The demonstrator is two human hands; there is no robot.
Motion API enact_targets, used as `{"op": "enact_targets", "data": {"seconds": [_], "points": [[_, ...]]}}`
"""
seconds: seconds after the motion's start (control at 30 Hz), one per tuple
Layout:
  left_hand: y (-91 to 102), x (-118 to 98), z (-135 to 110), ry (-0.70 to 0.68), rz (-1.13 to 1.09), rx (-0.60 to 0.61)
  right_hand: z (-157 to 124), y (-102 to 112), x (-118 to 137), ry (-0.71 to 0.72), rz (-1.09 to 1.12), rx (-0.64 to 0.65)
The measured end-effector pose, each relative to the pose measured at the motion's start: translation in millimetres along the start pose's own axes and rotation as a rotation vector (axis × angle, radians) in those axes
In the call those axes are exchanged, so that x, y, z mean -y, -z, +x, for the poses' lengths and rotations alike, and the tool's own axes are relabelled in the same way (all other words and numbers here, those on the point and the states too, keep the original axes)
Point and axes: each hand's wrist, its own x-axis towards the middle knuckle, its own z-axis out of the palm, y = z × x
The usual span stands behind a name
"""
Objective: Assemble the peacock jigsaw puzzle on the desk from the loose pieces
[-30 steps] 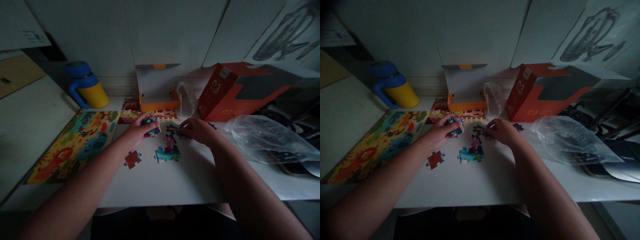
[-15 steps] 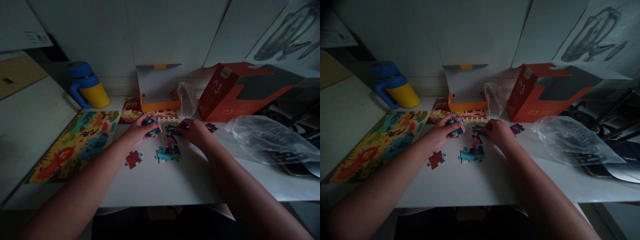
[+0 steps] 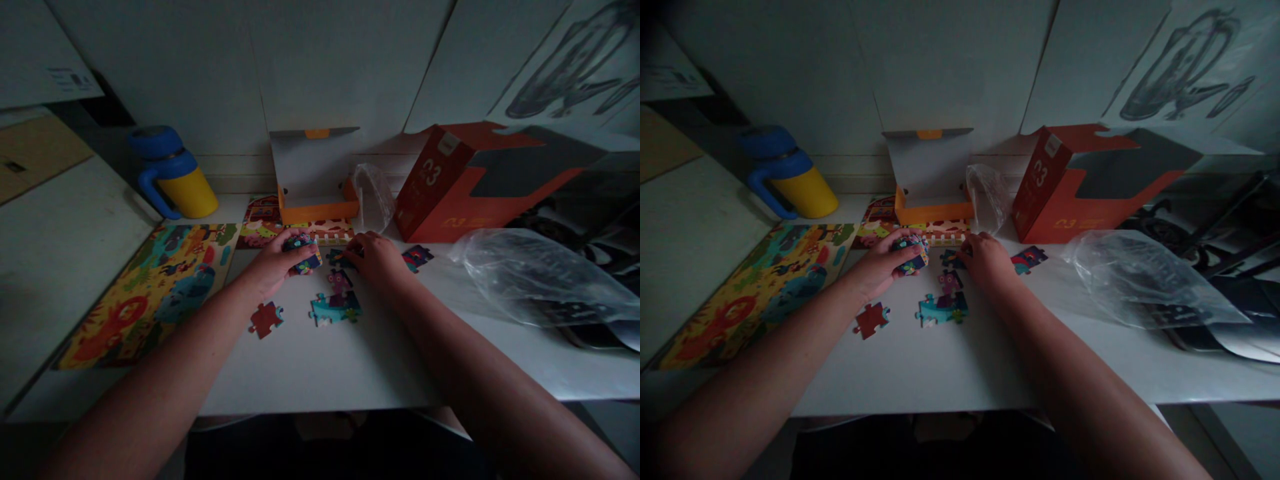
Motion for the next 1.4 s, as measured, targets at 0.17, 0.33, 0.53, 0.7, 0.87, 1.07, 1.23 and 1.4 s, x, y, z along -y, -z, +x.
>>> {"op": "enact_targets", "data": {"seconds": [0.17, 0.33, 0.53, 0.7, 0.87, 1.07, 1.23, 1.4], "points": [[1.5, 2, 1, -0.002, 0.010, 0.007, 5, -3, 5, 0.077, 0.106, -0.009], [4.2, 2, 2, -0.018, 0.009, 0.005, 4, 10, 5, 0.281, 0.225, -0.054], [4.5, 0, 2, -0.034, -0.022, -0.004, -9, 30, -8, 0.481, 0.189, 0.179], [3.9, 0, 2, -0.030, -0.025, -0.004, -10, 23, -12, 0.506, 0.154, 0.276], [4.9, 0, 2, -0.034, -0.036, -0.008, -13, 26, -6, 0.491, 0.157, 0.345], [5.9, 3, 4, -0.031, -0.027, -0.012, -19, 30, -5, 0.403, 0.130, 0.374], [4.5, 1, 4, -0.024, -0.007, -0.018, -22, 35, -3, 0.322, 0.108, 0.408], [4.7, 2, 4, -0.035, -0.003, -0.021, -23, 37, -5, 0.262, 0.093, 0.425]]}}
